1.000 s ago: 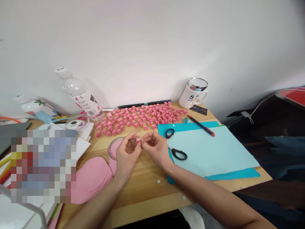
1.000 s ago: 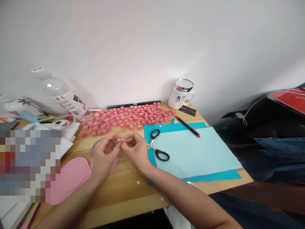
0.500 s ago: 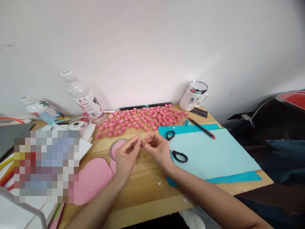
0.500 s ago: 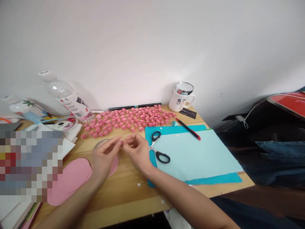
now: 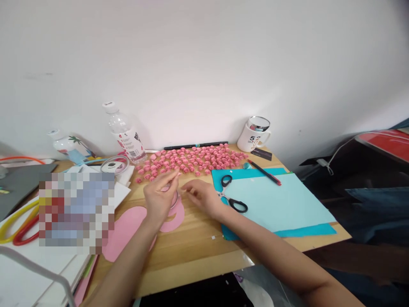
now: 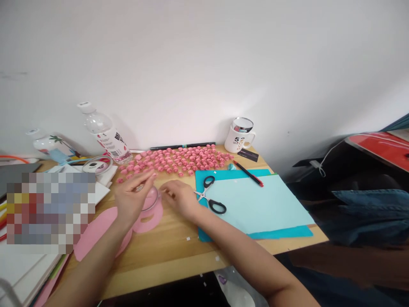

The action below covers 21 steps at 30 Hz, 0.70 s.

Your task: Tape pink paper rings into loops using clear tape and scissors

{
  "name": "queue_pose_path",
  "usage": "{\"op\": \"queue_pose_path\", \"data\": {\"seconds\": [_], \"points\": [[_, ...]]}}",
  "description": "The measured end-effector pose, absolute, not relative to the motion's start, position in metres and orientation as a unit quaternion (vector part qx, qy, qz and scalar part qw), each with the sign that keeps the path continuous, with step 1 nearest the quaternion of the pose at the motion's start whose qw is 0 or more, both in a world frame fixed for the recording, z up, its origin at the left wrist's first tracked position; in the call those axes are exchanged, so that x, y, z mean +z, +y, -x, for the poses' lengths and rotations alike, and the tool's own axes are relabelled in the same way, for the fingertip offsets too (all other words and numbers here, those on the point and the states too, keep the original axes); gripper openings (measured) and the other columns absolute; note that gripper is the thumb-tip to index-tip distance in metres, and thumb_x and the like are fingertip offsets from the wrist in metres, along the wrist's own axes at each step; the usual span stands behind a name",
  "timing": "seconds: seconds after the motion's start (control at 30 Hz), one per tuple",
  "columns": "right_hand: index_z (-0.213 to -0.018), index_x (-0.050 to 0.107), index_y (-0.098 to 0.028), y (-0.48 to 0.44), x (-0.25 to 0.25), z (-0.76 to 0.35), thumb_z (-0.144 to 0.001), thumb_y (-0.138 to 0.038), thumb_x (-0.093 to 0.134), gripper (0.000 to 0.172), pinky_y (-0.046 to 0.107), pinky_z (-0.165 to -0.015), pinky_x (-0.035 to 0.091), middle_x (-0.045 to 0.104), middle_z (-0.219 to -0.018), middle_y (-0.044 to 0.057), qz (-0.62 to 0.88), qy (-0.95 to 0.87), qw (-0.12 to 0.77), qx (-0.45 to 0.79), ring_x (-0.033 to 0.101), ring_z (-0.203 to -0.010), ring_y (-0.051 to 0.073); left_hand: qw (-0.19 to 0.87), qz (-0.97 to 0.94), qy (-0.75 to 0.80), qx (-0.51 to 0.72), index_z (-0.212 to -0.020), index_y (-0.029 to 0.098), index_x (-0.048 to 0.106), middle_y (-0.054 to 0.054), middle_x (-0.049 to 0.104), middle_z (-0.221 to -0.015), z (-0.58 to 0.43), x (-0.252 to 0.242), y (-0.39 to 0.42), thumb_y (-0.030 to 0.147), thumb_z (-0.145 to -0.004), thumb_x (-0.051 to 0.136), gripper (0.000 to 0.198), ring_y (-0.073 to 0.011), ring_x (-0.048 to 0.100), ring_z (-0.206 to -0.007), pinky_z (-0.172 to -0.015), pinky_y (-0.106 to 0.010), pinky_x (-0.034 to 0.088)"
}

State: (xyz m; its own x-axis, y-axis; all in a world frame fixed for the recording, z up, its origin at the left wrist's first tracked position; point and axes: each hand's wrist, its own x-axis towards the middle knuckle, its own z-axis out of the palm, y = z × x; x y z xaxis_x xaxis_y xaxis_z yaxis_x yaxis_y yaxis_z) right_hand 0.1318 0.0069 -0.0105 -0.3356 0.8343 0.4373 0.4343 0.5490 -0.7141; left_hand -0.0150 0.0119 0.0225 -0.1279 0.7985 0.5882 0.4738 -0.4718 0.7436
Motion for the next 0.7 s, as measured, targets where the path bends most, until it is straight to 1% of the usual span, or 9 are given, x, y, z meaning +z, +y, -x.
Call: {"op": "queue_pose_path", "data": {"seconds": [0.07,0.13,0.2,0.23,0.3,0.4,0.5,0.6,0.7], "points": [[-0.099,0.059,-0.021,0.006,-0.009,-0.128,-0.087,-0.015,0.045,0.02,0.029,-0.072,0.049,0.064,-0.104,0.005,0.344,-0.878,0.288,0.166,0.054,-0.093,0.017,0.076,-0.67,0.468,0.571,-0.091,0.019,0.072,-0.004,0.073,-0.088,0.021,0.03,0.014,0.017,-0.076,0.06,0.019,-0.0165,0.066,-0.079,-0.075,-0.03,0.054],[-0.106,0.057,-0.021,0.004,-0.007,-0.122,-0.089,-0.015,0.042,0.023,0.029,-0.068,0.048,0.059,-0.115,0.006,0.321,-0.923,0.188,0.097,0.049,-0.098,0.019,0.026,-0.684,0.453,0.572,-0.091,0.02,0.072,-0.004,0.073,-0.088,0.028,0.036,0.015,0.015,-0.076,0.06,0.02,-0.0161,0.066,-0.08,-0.077,-0.03,0.053],[-0.104,0.057,-0.019,0.003,-0.004,-0.115,-0.09,-0.016,0.042,0.022,0.027,-0.061,0.046,0.054,-0.121,0.008,0.325,-0.935,0.13,0.053,0.047,-0.097,0.02,-0.001,-0.689,0.45,0.568,-0.09,0.019,0.073,-0.004,0.073,-0.088,0.034,0.039,0.014,0.015,-0.075,0.06,0.02,-0.0152,0.066,-0.076,-0.075,-0.028,0.053],[-0.101,0.058,-0.018,0.003,-0.002,-0.113,-0.09,-0.016,0.042,0.02,0.027,-0.059,0.044,0.054,-0.121,0.009,0.328,-0.936,0.119,0.04,0.047,-0.096,0.02,-0.004,-0.693,0.452,0.561,-0.09,0.02,0.073,-0.004,0.073,-0.088,0.037,0.039,0.013,0.016,-0.075,0.06,0.02,-0.0152,0.066,-0.076,-0.073,-0.027,0.053],[-0.097,0.059,-0.017,0.004,0.001,-0.111,-0.089,-0.016,0.043,0.017,0.026,-0.058,0.042,0.057,-0.115,0.009,0.332,-0.934,0.124,0.039,0.049,-0.092,0.02,0.01,-0.699,0.462,0.546,-0.089,0.021,0.073,-0.004,0.072,-0.089,0.043,0.036,0.011,0.017,-0.076,0.059,0.02,-0.016,0.066,-0.078,-0.075,-0.028,0.053],[-0.098,0.057,-0.019,0.003,0.006,-0.115,-0.088,-0.015,0.045,0.016,0.025,-0.059,0.039,0.062,-0.095,0.006,0.349,-0.916,0.176,0.094,0.054,-0.077,0.016,0.054,-0.677,0.478,0.556,-0.09,0.022,0.072,-0.004,0.072,-0.09,0.052,0.031,0.009,0.02,-0.076,0.058,0.02,-0.0169,0.066,-0.082,-0.082,-0.031,0.052],[-0.094,0.056,-0.019,-0.004,0.012,-0.126,-0.083,-0.026,0.056,0.014,0.023,-0.059,0.038,0.06,-0.085,0.003,0.362,-0.886,0.226,0.181,0.053,-0.067,0.013,0.138,-0.617,0.507,0.586,-0.089,0.02,0.072,-0.004,0.073,-0.089,0.055,0.029,0.01,0.025,-0.074,0.061,0.019,-0.019,0.067,-0.083,-0.078,-0.033,0.053],[-0.076,0.056,-0.017,-0.011,0.015,-0.134,-0.076,-0.032,0.063,0.016,0.022,-0.057,0.038,0.055,-0.078,0.001,0.37,-0.855,0.265,0.249,0.049,-0.061,0.011,0.261,-0.573,0.519,0.578,-0.085,0.017,0.073,-0.005,0.073,-0.08,0.051,0.029,0.012,0.027,-0.069,0.067,0.02,-0.0188,0.069,-0.066,-0.068,-0.031,0.056],[-0.062,0.051,-0.017,-0.013,0.012,-0.136,-0.075,-0.03,0.061,0.02,0.021,-0.055,0.037,0.052,-0.065,-0.002,0.394,-0.798,0.324,0.321,0.047,-0.058,0.01,0.371,-0.553,0.494,0.559,-0.084,0.014,0.073,-0.006,0.072,-0.069,0.044,0.028,0.009,0.029,-0.067,0.069,0.023,-0.0171,0.066,-0.049,-0.06,-0.031,0.057]]}}
